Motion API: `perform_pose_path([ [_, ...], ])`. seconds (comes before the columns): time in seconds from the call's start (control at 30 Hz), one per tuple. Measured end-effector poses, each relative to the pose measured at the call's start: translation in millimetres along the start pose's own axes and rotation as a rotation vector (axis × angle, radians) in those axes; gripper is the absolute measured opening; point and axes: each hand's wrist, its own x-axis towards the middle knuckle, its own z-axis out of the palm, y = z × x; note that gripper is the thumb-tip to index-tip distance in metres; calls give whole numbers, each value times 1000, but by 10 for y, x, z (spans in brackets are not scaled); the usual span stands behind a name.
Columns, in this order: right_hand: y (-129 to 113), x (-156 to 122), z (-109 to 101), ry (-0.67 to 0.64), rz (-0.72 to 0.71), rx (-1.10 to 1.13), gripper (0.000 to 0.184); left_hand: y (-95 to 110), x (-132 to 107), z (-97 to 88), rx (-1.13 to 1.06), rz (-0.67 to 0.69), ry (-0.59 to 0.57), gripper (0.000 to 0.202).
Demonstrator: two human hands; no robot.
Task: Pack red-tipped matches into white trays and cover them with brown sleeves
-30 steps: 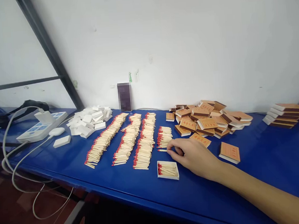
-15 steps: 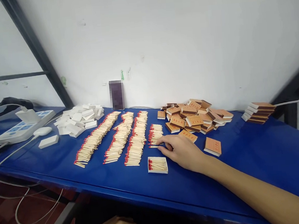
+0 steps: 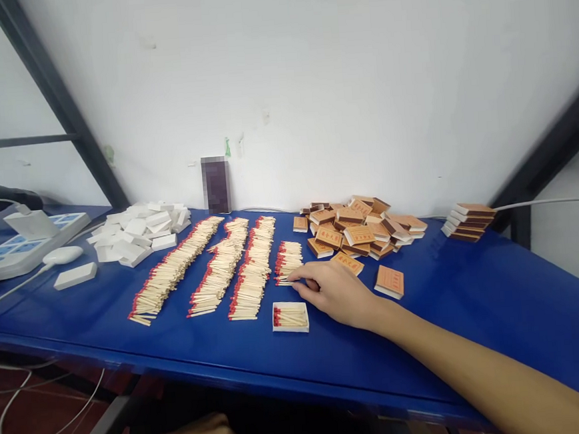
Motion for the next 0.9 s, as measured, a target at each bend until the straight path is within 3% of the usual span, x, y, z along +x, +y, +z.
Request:
perform_pose_path([
  [0.43,-31,14,10,-15,29,7,29,-94,33,12,-49,-30,-61,27],
  [0.9,-13,10,14,-31,27,-9,29,-37,32,-33,-118,-102,-69,15],
])
